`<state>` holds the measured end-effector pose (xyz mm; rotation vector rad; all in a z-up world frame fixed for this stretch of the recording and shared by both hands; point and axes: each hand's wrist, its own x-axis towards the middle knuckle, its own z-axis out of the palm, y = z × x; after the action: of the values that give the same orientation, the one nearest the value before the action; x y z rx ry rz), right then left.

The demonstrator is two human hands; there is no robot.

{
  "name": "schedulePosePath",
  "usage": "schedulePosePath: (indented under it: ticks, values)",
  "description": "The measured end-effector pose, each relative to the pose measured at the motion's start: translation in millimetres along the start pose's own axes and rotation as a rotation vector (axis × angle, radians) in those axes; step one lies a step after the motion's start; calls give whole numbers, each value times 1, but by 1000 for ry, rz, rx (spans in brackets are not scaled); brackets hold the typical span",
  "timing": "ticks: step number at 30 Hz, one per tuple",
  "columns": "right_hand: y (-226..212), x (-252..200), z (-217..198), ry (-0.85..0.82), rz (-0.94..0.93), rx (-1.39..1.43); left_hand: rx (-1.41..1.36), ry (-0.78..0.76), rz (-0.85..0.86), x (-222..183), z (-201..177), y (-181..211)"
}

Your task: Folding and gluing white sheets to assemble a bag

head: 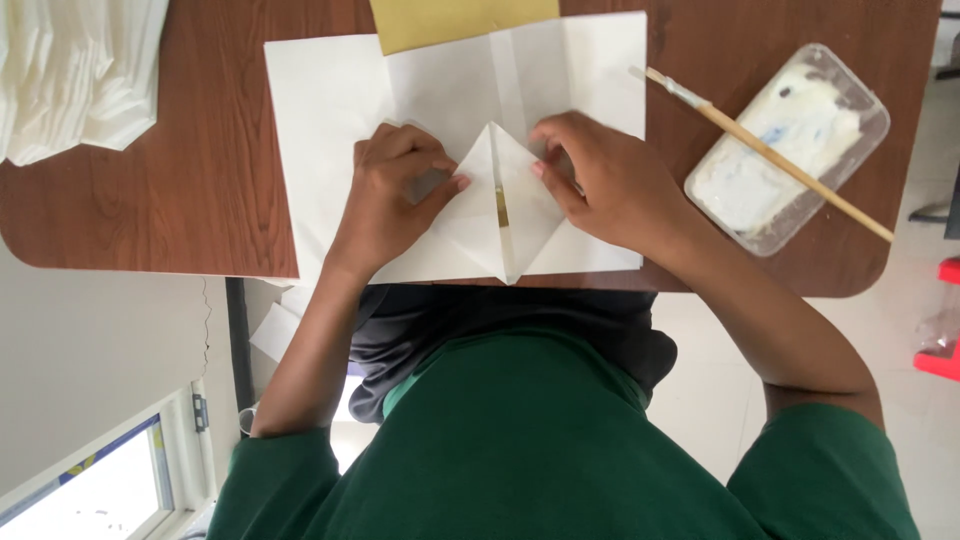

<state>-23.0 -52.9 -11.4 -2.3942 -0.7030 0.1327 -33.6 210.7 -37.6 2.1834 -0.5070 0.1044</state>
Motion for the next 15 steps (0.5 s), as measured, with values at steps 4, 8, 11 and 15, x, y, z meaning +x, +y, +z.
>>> schedulePosePath:
  ticks: [4,8,11,15]
  values:
    - [2,11,4,-128,22,0,-51,-31,-57,1,-8,-1]
    - [11,12,9,-33,3,72,-78,1,-16,2,-5,-9]
    - [14,11,11,-9,9,92,-100,13,-18,1,-4,-13]
    - [17,13,6,-53,47,150,-125,24,-18,0,-6,-14]
